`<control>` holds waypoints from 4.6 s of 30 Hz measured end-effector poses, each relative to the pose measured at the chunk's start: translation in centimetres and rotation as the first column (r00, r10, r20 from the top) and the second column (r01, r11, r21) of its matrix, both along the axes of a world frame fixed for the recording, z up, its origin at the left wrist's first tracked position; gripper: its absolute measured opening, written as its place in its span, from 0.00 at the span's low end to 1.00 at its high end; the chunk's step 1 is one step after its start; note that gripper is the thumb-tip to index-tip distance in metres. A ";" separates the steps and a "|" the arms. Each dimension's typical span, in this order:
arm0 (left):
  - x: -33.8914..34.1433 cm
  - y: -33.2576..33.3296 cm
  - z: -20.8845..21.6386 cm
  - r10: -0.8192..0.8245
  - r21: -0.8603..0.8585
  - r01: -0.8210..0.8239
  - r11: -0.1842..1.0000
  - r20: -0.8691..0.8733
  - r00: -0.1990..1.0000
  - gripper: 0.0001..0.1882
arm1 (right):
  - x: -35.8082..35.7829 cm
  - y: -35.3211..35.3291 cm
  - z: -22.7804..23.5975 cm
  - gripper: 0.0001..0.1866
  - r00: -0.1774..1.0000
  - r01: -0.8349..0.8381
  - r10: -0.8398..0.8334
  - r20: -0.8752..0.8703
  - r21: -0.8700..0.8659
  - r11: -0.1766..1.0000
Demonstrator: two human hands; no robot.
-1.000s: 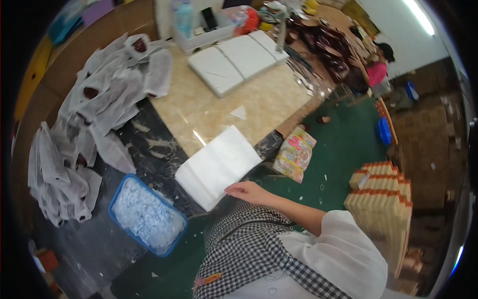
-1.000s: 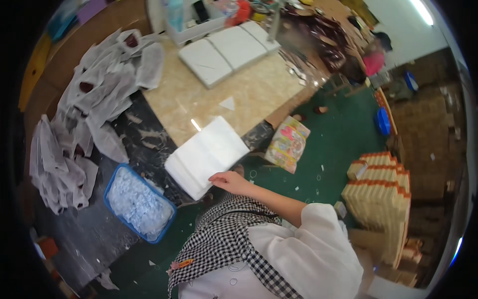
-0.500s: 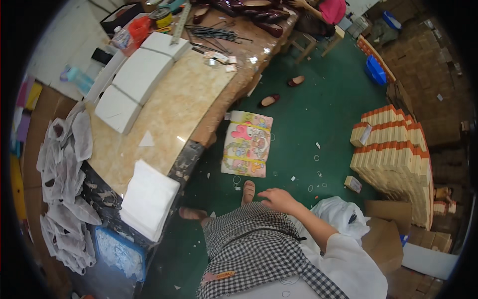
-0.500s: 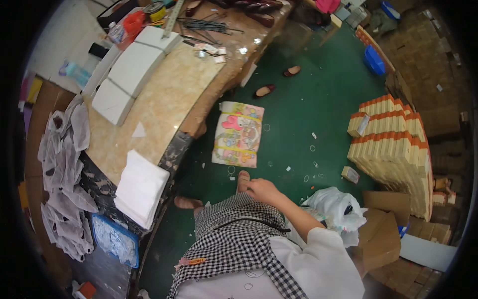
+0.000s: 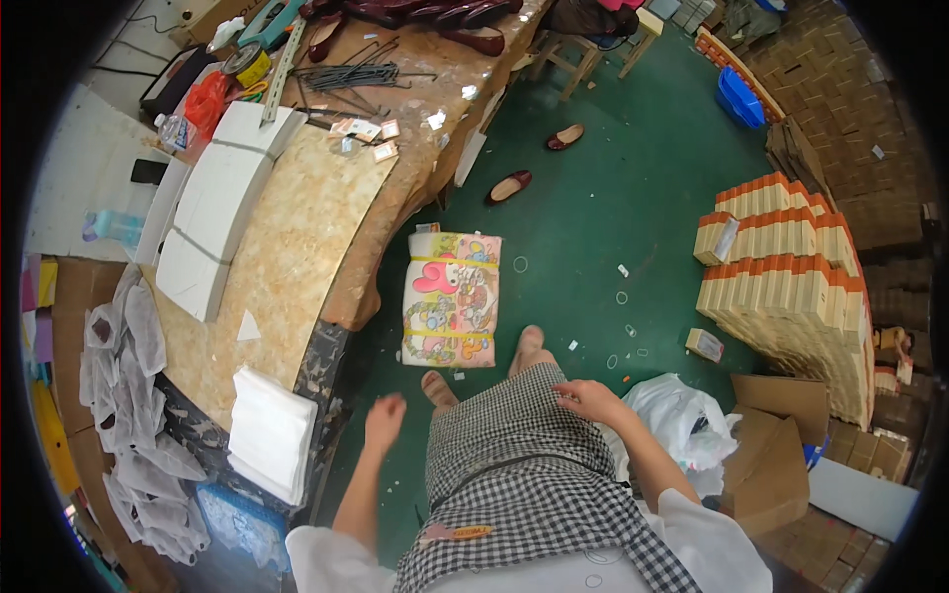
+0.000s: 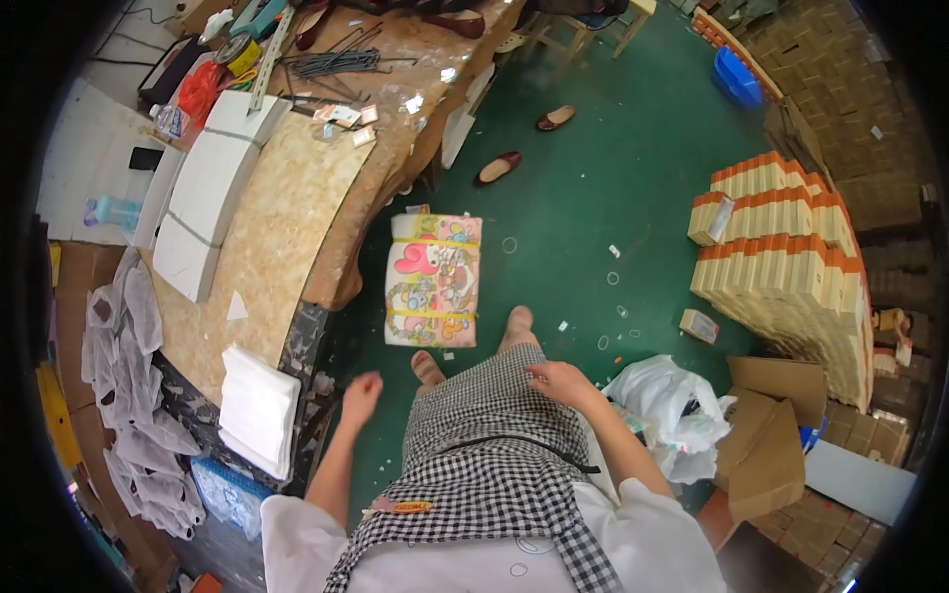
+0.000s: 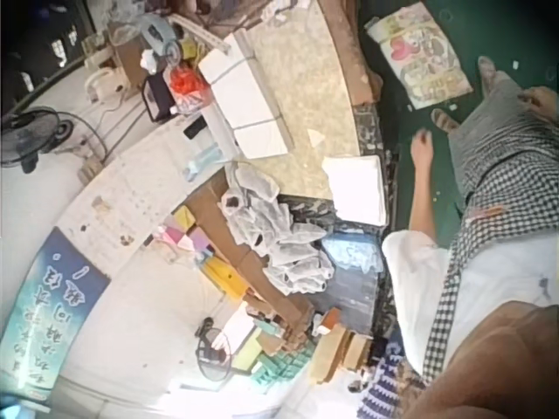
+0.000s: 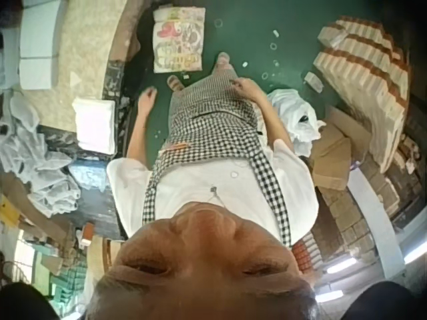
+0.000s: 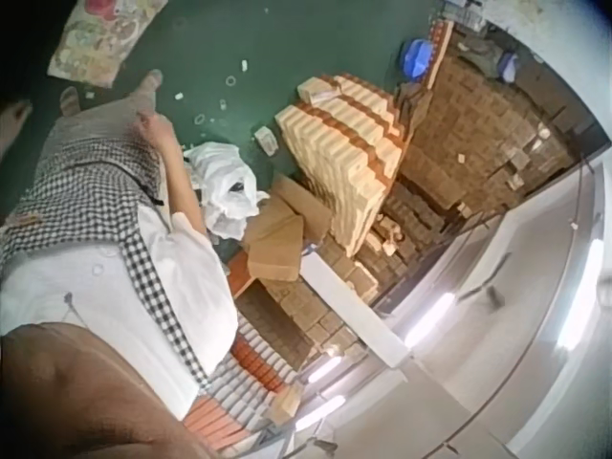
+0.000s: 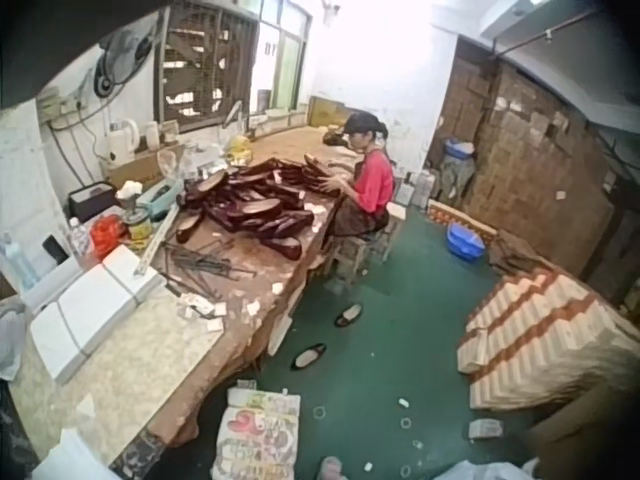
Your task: The person wraps maroon high-heeled shoes in white tissue paper. They pick up a shoe, place it inside a sheet of tissue, fold the paper around it, and set the wrapped shoe aside. The person also handles shoe boxes and uses scissors to cut a rubber band from a stack of boxes.
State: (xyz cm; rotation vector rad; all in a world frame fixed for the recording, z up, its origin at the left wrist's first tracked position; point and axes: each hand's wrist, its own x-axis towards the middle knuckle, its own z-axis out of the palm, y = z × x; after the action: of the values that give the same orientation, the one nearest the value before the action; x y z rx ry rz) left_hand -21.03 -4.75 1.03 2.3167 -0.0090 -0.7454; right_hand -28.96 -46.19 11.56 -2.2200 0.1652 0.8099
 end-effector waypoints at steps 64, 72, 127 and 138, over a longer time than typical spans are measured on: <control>30.1 -61.6 -55.5 0.404 0.298 -0.407 0.863 0.077 0.912 0.16 | 63.5 -27.4 -61.8 0.13 0.755 -0.579 0.550 0.356 -0.029 0.815; 23.3 -57.5 -41.3 0.406 0.304 -0.376 0.875 -0.038 0.913 0.19 | 78.7 -19.3 -59.8 0.36 0.980 0.115 -0.049 -0.192 0.349 0.930; 37.0 -49.9 19.6 -0.288 0.158 0.253 0.954 0.710 0.643 0.52 | 37.8 -44.2 33.3 0.34 0.966 -0.235 0.141 -0.215 -0.515 0.824; 16.5 -40.8 20.9 -0.417 0.077 0.452 0.889 0.547 0.726 0.44 | 22.4 -30.4 40.7 0.24 0.106 -0.818 0.982 -0.156 -0.576 -0.003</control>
State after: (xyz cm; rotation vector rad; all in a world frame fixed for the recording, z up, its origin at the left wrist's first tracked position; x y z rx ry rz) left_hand -4.58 -45.55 21.91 2.4121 -0.8587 -0.2454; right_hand -6.51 -76.60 52.21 -2.8167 -1.7398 1.1286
